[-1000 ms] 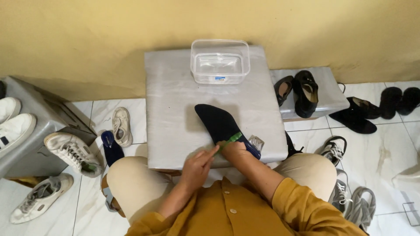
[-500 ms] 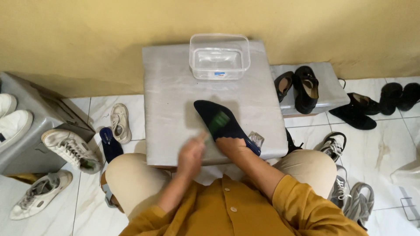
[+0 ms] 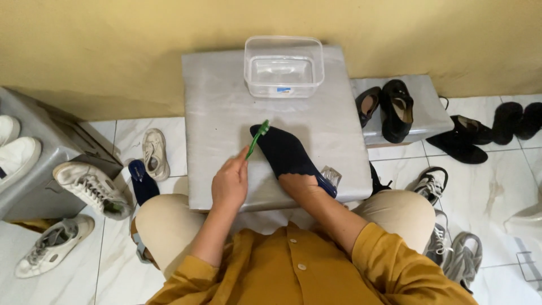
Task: The person scrubs a dark blue high-heeled shoe with a green toothbrush, repeatedly dipping the brush into a container of water. The person holds the shoe steady with one hand while scrubbing the upper surface and heel area.
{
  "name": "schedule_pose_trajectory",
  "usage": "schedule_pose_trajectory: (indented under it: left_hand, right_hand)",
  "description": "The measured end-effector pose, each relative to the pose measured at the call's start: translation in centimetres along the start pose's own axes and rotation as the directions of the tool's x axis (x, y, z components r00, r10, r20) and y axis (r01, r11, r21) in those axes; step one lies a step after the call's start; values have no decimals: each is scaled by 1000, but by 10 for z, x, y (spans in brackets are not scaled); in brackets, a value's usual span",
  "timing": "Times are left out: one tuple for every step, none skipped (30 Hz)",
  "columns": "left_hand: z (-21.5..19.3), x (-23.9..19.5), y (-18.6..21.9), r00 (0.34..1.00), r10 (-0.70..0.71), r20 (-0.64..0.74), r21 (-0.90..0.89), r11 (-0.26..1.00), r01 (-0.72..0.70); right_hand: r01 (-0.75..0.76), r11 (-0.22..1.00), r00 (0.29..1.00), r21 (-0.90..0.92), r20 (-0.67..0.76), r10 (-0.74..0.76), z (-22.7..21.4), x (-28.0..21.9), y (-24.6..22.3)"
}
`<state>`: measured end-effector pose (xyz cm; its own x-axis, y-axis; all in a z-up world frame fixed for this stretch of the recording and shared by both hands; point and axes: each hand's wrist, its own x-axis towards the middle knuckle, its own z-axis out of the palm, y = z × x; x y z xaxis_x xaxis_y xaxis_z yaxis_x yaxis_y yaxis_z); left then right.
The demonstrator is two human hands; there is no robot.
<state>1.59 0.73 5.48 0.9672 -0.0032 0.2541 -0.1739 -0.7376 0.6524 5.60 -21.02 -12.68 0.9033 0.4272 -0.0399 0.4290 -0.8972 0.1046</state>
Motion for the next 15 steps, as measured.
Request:
schedule_pose_trajectory:
  left_hand:
    - [1, 5, -1, 999, -10, 50, 55, 998, 8]
    - [1, 10, -1, 995, -24, 100, 110, 994, 13]
    - [-3, 6, 16, 995, -17, 99, 111, 994, 6]
    - [-8, 2, 32, 978, 14, 209, 104, 994, -36]
    - [-12, -7, 49, 946, 37, 321, 92, 993, -70]
    - [-17, -9, 59, 945, 34, 325, 93, 993, -68]
    - [-21, -9, 68, 922, 22, 387, 114, 991, -71]
    - [-25, -9, 78, 894, 7, 447, 134, 988, -75]
    - [-42, 1, 91, 891, 8, 453, 132, 988, -76]
    - [-59, 11, 105, 918, -2, 396, 214, 973, -90]
    - [-76, 19, 118, 943, -14, 333, 298, 950, -91]
    - [-66, 22, 102, 941, -22, 337, 300, 950, -85]
    - [-57, 30, 86, 940, -79, 333, 269, 963, -14]
    - [-48, 38, 70, 934, -135, 330, 237, 970, 57]
    - [-43, 32, 76, 935, -135, 327, 238, 970, 57]
  right_hand:
    - [-8, 999, 999, 44, 49, 6, -19, -3, 0]
    - [-19, 996, 995, 88, 97, 10, -39, -5, 0]
    - [-23, 996, 996, 88, 92, 15, -40, -3, 0]
    - [-35, 994, 990, 99, 142, 21, -40, 0, 0]
    - [-45, 993, 980, 113, 199, 22, -38, -2, -2]
    - [-45, 992, 979, 116, 202, 21, 2, 9, -2]
    - [-110, 983, 931, 147, 361, 51, 42, 22, 2]
    - [-179, 970, 857, 166, 510, 70, 82, 36, 6]
    - [-183, 969, 854, 167, 515, 73, 40, 27, 4]
    - [-179, 965, 888, 190, 453, 75, -1, 19, 1]
    - [-165, 963, 918, 214, 390, 71, -42, 9, -4]
    - [-163, 963, 916, 217, 396, 66, -45, 3, -5]
    - [-159, 963, 919, 218, 389, 64, -51, 4, -4]
    - [-156, 963, 922, 219, 382, 62, -57, 5, -2]
    - [-155, 963, 923, 219, 379, 62, -55, 5, -3]
